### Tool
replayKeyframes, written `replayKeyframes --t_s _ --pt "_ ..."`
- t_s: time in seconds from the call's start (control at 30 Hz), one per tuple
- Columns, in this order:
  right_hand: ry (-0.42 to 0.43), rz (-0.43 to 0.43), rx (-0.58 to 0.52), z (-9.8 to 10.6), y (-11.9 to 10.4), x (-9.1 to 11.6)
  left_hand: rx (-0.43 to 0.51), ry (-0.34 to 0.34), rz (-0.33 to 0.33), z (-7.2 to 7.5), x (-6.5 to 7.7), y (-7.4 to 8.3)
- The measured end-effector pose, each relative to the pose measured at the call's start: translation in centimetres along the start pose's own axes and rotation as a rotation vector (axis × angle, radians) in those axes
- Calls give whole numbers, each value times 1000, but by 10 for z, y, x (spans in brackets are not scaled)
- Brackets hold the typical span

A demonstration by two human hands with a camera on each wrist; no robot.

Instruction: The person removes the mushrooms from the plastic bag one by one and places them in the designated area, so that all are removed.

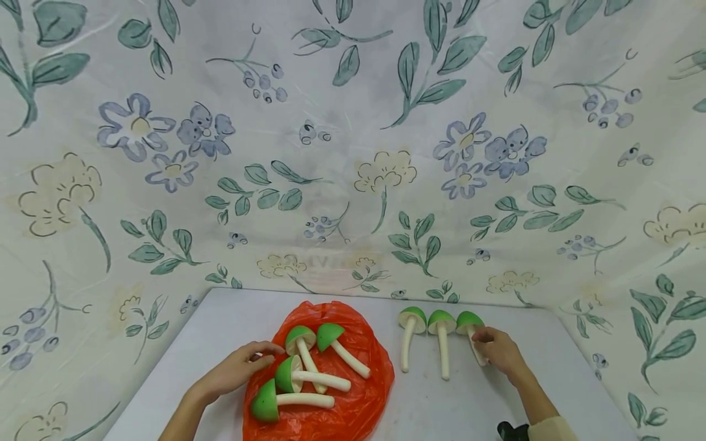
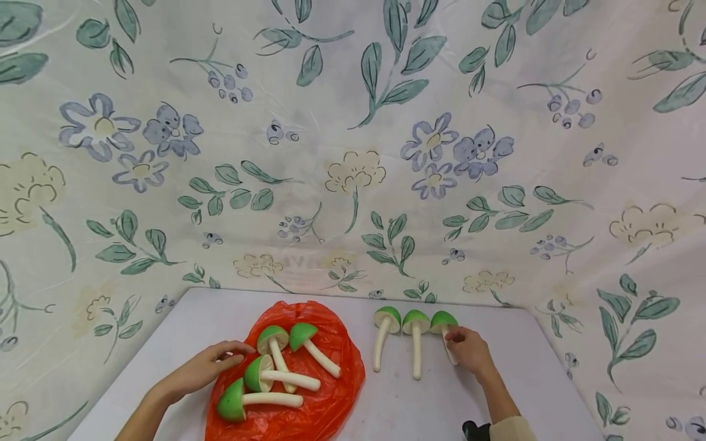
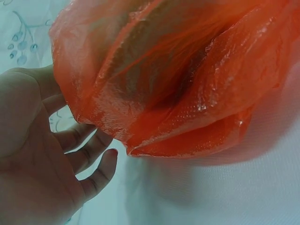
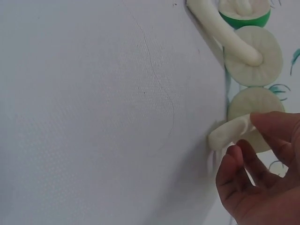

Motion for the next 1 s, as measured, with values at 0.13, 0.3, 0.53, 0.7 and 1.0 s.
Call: replayKeyframes --t_s 0.13,0.3,0.53,0.7,1.0 --pt "4 -3 2 -1 1 -1 5 -3 1 0 0 0" --pt "33 11 14 -2 0 -1 9 -5 5 -1 -1 -1" --pt "39 51 -28 -4 -14 7 2 -13 -14 -3 -3 -5" --pt "17 69 -51 -11 -27 10 0 -7 -13 -3 -4 -4" --pt "-73 121 -98 -35 -53 16 8 -7 2 -4 -4 -4"
Point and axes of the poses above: each hand's wrist, its own x-axis away from the middle knuckle, its own z-axis out of the back of the hand, y = z × x, the point moved 3 cm from there along -x, towards the middle knuckle, and after that the axes turned 12 degrees about -z, right-handed, at the moved point
